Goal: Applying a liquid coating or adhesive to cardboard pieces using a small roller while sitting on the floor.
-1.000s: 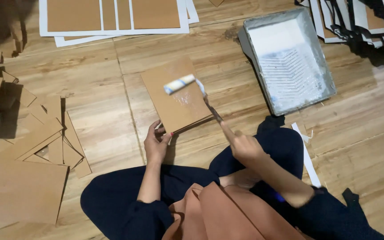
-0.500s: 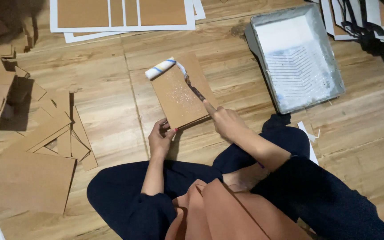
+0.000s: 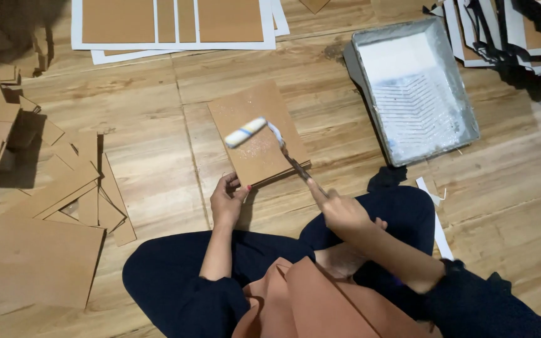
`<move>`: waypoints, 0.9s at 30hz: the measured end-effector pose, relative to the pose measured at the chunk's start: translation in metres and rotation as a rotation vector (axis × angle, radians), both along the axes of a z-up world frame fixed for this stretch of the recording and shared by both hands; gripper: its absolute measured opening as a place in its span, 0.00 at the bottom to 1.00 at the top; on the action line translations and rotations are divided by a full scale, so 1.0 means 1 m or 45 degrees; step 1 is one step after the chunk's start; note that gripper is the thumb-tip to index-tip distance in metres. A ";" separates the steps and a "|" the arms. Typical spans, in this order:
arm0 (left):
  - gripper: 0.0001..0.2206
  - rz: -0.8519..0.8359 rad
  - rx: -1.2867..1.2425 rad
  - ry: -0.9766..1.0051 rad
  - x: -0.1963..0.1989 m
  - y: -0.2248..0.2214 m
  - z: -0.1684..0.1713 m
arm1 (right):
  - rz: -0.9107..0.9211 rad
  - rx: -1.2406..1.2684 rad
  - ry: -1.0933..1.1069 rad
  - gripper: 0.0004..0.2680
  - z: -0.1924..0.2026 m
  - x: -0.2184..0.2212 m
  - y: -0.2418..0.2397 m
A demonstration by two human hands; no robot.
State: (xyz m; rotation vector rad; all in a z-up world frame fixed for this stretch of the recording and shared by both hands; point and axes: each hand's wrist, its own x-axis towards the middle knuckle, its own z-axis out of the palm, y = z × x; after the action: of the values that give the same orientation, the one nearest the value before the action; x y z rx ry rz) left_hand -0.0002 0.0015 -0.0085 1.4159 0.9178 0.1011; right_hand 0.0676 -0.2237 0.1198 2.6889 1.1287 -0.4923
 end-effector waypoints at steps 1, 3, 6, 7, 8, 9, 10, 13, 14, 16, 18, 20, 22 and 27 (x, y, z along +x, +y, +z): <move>0.21 0.005 0.007 0.001 0.000 -0.001 0.002 | 0.005 0.007 0.001 0.24 0.002 0.010 0.018; 0.22 0.001 -0.020 -0.043 -0.001 -0.001 0.007 | 0.074 0.124 -0.006 0.22 0.007 0.029 0.054; 0.23 -0.003 -0.004 -0.057 0.000 0.000 -0.012 | 0.089 0.150 -0.057 0.23 -0.026 0.048 0.079; 0.23 -0.002 -0.003 -0.059 -0.001 0.000 -0.009 | 0.091 0.152 -0.058 0.23 -0.018 0.045 0.076; 0.22 0.001 -0.012 -0.063 -0.001 0.001 -0.007 | 0.061 0.147 0.010 0.22 -0.010 0.041 0.073; 0.22 0.003 -0.028 -0.067 -0.001 -0.001 -0.006 | 0.030 0.135 0.079 0.22 -0.003 0.037 0.069; 0.22 0.004 -0.032 -0.067 0.000 0.001 -0.003 | 0.030 0.131 0.078 0.22 0.002 0.029 0.061; 0.22 0.016 -0.061 -0.038 -0.001 0.002 0.000 | 0.001 0.061 0.099 0.23 0.008 0.009 0.043; 0.22 0.026 -0.070 -0.042 -0.001 0.001 0.001 | -0.020 0.030 0.120 0.23 0.004 0.008 0.041; 0.22 0.022 -0.076 -0.047 0.001 0.001 0.001 | -0.056 0.002 0.140 0.23 0.004 0.012 0.048; 0.21 0.023 -0.069 -0.037 -0.001 0.000 0.001 | 0.016 0.138 0.055 0.21 0.010 0.020 0.066; 0.22 0.026 -0.069 -0.054 -0.002 -0.001 -0.009 | 0.026 0.148 0.026 0.21 -0.011 0.029 0.074; 0.23 0.029 -0.059 -0.082 -0.002 0.003 -0.014 | 0.038 0.167 -0.013 0.22 -0.014 0.026 0.072; 0.20 0.032 -0.049 0.003 0.000 0.004 -0.030 | 0.281 0.037 -0.465 0.23 -0.025 -0.024 -0.016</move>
State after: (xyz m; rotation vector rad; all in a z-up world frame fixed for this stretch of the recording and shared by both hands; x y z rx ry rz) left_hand 0.0000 0.0057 -0.0386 1.3695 0.9351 0.1007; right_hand 0.0432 -0.2392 0.0947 2.4930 1.3012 0.0501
